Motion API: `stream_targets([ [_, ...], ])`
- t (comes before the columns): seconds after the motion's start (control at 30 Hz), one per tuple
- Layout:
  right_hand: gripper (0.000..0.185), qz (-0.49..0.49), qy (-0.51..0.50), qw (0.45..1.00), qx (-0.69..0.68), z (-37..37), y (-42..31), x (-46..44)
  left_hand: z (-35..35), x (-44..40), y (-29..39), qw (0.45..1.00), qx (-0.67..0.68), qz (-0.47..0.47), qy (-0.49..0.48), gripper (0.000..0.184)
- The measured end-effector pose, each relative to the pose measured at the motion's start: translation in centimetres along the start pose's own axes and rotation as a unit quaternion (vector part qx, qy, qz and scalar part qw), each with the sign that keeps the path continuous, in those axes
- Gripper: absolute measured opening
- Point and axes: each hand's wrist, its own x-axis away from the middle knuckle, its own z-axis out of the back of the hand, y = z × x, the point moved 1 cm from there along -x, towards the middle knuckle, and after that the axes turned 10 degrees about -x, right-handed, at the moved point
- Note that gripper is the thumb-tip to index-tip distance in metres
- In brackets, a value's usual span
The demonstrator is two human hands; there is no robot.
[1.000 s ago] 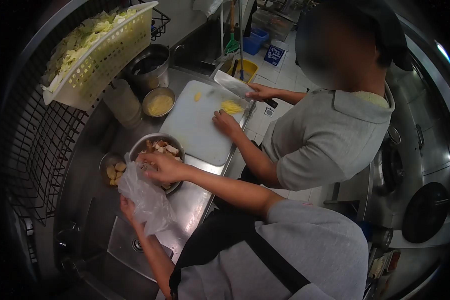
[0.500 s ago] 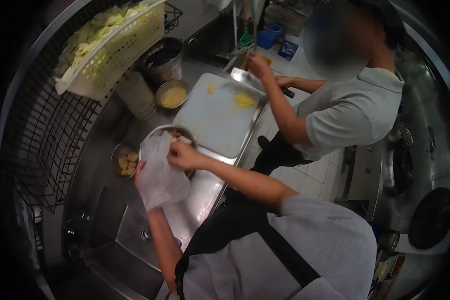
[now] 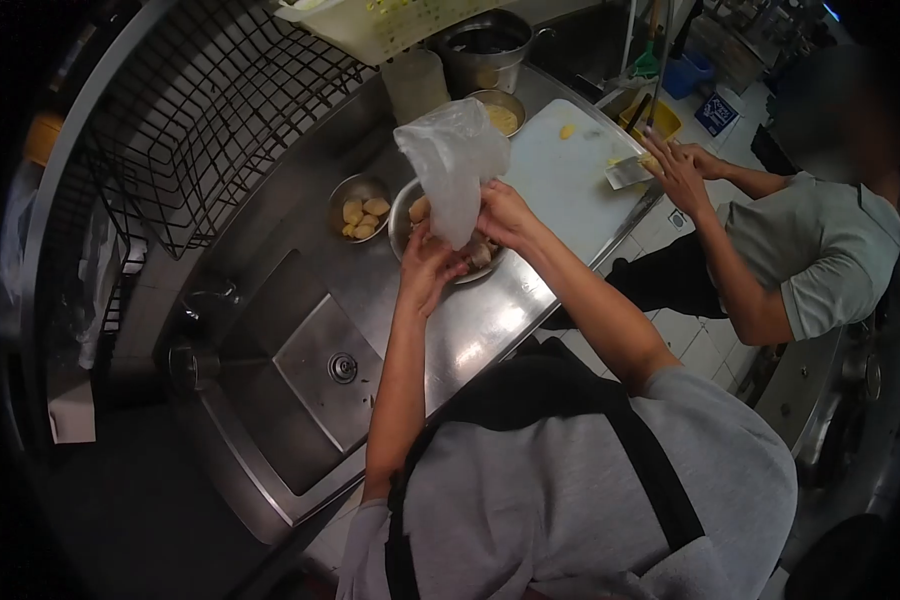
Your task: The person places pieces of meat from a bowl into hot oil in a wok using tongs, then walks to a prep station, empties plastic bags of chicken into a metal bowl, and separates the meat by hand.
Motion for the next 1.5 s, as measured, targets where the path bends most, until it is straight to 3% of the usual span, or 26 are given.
stream_targets([
  [0.03,0.030,-0.004,-0.003,1.000,0.002,-0.1,0.3,0.1,-0.2,0.0,0.0,1.000,0.002,-0.003,0.004,0.054],
  [0.1,0.025,-0.008,-0.002,1.000,0.029,0.2,1.0,0.2,0.1,-0.2,-0.6,0.990,0.137,-0.014,0.000,0.050],
  [0.23,0.025,-0.005,0.010,0.999,0.037,1.7,1.1,-0.5,2.5,-2.1,-2.8,0.985,0.165,-0.039,0.027,0.042],
  [0.3,0.025,-0.004,0.072,0.992,0.107,1.5,0.8,0.4,3.6,-2.2,-3.1,0.992,-0.037,-0.036,0.115,0.036],
  [0.33,0.025,-0.003,0.067,0.992,0.109,1.2,0.9,0.6,3.9,-2.4,-3.1,0.992,-0.037,-0.041,0.116,0.036],
  [0.4,0.025,0.021,0.075,0.980,0.183,0.6,1.3,1.2,4.0,-2.4,-2.4,0.939,-0.283,-0.045,0.190,0.030],
  [0.43,0.025,0.023,0.072,0.980,0.184,0.3,1.3,1.3,3.9,-2.4,-2.2,0.939,-0.283,-0.049,0.191,0.030],
  [0.5,0.021,0.033,0.073,0.949,0.306,-0.7,1.5,2.0,2.6,-1.3,-1.0,0.844,-0.420,-0.212,0.259,0.022],
  [0.53,0.021,0.032,0.076,0.949,0.304,-0.7,1.7,2.2,1.7,-1.0,-0.7,0.844,-0.421,-0.209,0.257,0.022],
  [0.6,0.019,0.048,0.050,0.935,0.347,-0.6,1.7,1.6,0.2,-0.9,0.3,0.884,-0.207,-0.259,0.329,0.011],
  [0.63,0.019,0.046,0.052,0.936,0.346,0.0,1.5,0.9,0.5,-0.6,1.1,0.885,-0.207,-0.256,0.329,0.011],
  [0.7,0.020,0.129,0.130,0.911,0.368,1.5,0.6,-0.4,2.5,-0.7,2.2,0.984,0.008,-0.087,0.157,0.009],
  [0.73,0.020,0.132,0.130,0.911,0.368,1.9,0.1,-0.3,3.2,-1.3,2.5,0.984,0.007,-0.088,0.155,0.009],
  [0.8,0.021,0.095,0.109,0.950,0.275,0.6,-1.2,0.6,4.2,-1.9,2.7,0.926,-0.200,-0.223,0.229,0.011],
  [0.83,0.020,0.105,0.086,0.956,0.262,-0.2,-1.3,0.9,4.1,-1.6,2.7,0.926,-0.200,-0.221,0.233,0.011],
  [0.9,0.021,0.131,0.075,0.951,0.271,-0.4,-1.4,-0.3,1.4,-0.1,5.5,0.876,-0.281,-0.329,0.213,0.013],
  [1.03,0.023,0.144,0.039,0.954,0.261,-2.0,-1.7,0.0,0.2,-1.2,7.4,0.870,-0.287,-0.362,0.171,0.014],
  [1.13,0.023,0.171,0.002,0.936,0.308,-1.3,-2.3,-1.5,-0.1,0.7,6.2,0.913,-0.255,-0.305,0.089,0.011],
  [1.2,0.023,0.196,-0.030,0.920,0.339,-2.6,-3.4,-2.6,-0.7,-0.3,8.1,0.975,0.043,-0.218,-0.016,0.007],
  [1.27,0.023,0.147,-0.013,0.964,0.221,-2.3,-2.7,-2.0,-0.9,-0.4,8.0,0.970,0.038,-0.239,-0.031,0.004],
  [1.37,0.024,0.102,-0.042,0.985,0.136,-2.2,-3.2,-2.8,0.3,-2.3,7.5,0.969,-0.007,-0.235,-0.068,0.009],
  [1.4,0.024,0.103,-0.042,0.985,0.135,-3.0,-3.5,-2.3,1.2,-2.9,6.7,0.955,-0.181,-0.236,-0.004,0.011],
  [1.43,0.024,0.086,-0.030,0.984,0.152,-3.7,-3.9,-1.8,2.1,-3.5,5.8,0.907,-0.348,-0.229,0.061,0.013],
  [1.5,0.024,0.068,-0.018,0.983,0.167,-4.0,-3.5,-1.2,2.3,-3.3,5.2,0.895,-0.375,-0.225,0.090,0.015],
])
